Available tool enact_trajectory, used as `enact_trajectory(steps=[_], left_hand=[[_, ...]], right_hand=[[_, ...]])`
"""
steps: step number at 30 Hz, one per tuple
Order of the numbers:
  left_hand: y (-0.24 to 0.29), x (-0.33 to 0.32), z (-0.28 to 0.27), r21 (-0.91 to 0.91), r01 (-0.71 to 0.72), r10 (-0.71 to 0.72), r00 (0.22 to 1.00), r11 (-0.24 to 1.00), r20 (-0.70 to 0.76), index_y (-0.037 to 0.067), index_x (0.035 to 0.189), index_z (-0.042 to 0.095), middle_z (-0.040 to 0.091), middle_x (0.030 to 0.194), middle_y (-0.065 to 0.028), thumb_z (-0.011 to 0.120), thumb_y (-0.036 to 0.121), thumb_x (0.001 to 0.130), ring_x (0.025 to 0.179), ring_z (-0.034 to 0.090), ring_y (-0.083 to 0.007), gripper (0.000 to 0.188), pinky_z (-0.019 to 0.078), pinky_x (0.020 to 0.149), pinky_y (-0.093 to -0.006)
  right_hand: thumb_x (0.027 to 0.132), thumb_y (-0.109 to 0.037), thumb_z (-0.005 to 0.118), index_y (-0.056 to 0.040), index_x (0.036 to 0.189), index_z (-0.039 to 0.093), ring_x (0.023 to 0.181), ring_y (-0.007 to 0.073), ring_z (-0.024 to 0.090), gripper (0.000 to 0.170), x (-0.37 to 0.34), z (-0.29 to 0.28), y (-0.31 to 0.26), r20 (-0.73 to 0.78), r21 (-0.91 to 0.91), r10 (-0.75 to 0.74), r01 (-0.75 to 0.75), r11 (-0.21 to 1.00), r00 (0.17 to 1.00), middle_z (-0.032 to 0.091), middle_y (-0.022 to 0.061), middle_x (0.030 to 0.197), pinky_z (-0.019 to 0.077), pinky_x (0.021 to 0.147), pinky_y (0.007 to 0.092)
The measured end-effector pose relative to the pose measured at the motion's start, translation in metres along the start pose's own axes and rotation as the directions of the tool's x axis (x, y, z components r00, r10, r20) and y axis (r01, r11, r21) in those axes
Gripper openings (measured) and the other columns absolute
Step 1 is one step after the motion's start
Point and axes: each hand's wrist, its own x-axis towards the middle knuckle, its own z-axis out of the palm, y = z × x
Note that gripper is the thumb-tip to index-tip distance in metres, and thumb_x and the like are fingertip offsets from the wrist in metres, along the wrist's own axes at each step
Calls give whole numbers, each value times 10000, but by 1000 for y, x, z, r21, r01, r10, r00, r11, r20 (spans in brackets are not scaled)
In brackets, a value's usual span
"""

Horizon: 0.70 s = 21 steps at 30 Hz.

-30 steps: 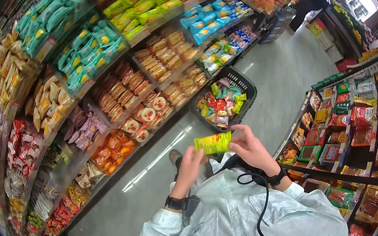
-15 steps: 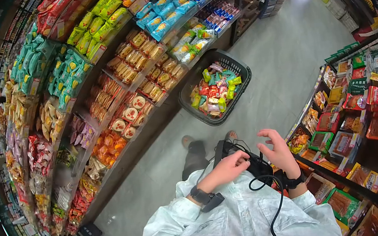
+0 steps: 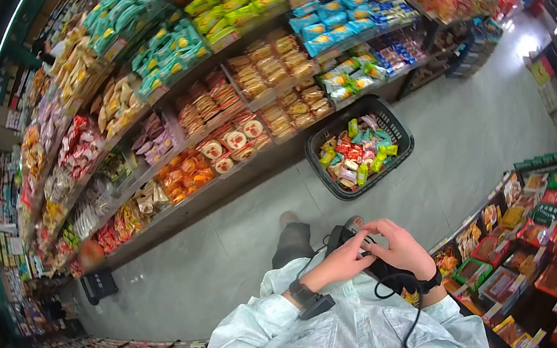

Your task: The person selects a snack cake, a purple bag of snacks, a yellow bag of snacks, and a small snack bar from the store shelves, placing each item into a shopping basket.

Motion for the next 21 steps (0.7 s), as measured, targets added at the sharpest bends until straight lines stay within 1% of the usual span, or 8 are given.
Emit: enact_trajectory(steps=[1, 4, 7, 10, 13, 16, 17, 21], left_hand=[[-8, -1, -6, -9, -88, 87, 996, 996, -33, 98, 1608, 370, 663, 1249, -143, 683, 254, 1032, 1010, 735, -254, 674, 592, 894, -393], [-8, -14, -34, 35, -13, 12, 1000, 999, 10, 92, 1586, 391, 668, 1264, -151, 678, 259, 1035, 1047, 728, -266, 643, 585, 915, -390], [-14, -30, -66, 98, -89, 88, 996, 991, 16, 73, 1542, 450, 674, 1275, -161, 670, 257, 1039, 1063, 724, -285, 579, 580, 920, -392], [-50, -41, -110, 178, -201, 197, 980, 963, 37, 55, 1484, 517, 689, 1256, -172, 675, 270, 1038, 1055, 725, -307, 520, 577, 922, -395], [-55, -75, -168, 246, -148, 163, 986, 958, -42, 69, 1425, 575, 712, 1223, -162, 666, 283, 1038, 983, 734, -264, 451, 579, 869, -374], [-93, -107, -219, -90, -129, 109, 974, 988, -200, 45, 1392, 602, 756, 1093, -126, 660, 298, 1048, 944, 745, -236, 431, 577, 832, -355], [-107, -118, -236, -25, -146, 133, 949, 989, -285, 32, 1397, 598, 772, 997, -91, 660, 301, 1053, 902, 745, -203, 441, 573, 806, -341], [-135, -168, -287, -100, -115, 64, 909, 988, -413, 32, 1373, 634, 771, 1038, -83, 657, 285, 1061, 936, 728, -173, 402, 565, 837, -323]], right_hand=[[938, -155, 749, -50, 1309, 668, 1107, 339, 703, 394, 6, 3, -5, 2, 9, -24, 24, 1000, 1000, 713, 175, 1156, 559, 975, 409], [936, -155, 748, -48, 1305, 670, 1099, 341, 708, 393, 28, 14, -26, 96, -55, 25, -19, 998, 995, 718, 173, 1150, 561, 974, 412], [929, -153, 750, -29, 1263, 668, 1124, 361, 715, 366, 50, 39, -44, 161, -95, 46, -31, 995, 986, 724, 181, 1180, 572, 935, 426], [950, -177, 752, -28, 1268, 669, 1124, 347, 726, 360, 71, 76, -60, 190, -64, 63, -51, 997, 980, 736, 180, 1183, 576, 943, 416], [967, -188, 749, -25, 1279, 669, 1142, 324, 732, 361, 96, 108, -94, 206, -83, 90, -75, 994, 974, 746, 174, 1200, 574, 970, 402], [971, -179, 746, -19, 1294, 665, 1161, 310, 732, 370, 127, 138, -115, 251, -95, 88, -66, 993, 964, 753, 174, 1212, 571, 995, 394], [971, -176, 745, -15, 1294, 663, 1162, 312, 732, 370, 136, 146, -124, 255, -113, 98, -71, 991, 962, 752, 177, 1214, 570, 996, 394], [973, -168, 742, -7, 1297, 657, 1162, 314, 732, 372, 168, 174, -156, 284, -133, 130, -96, 987, 950, 751, 184, 1221, 570, 997, 390]])
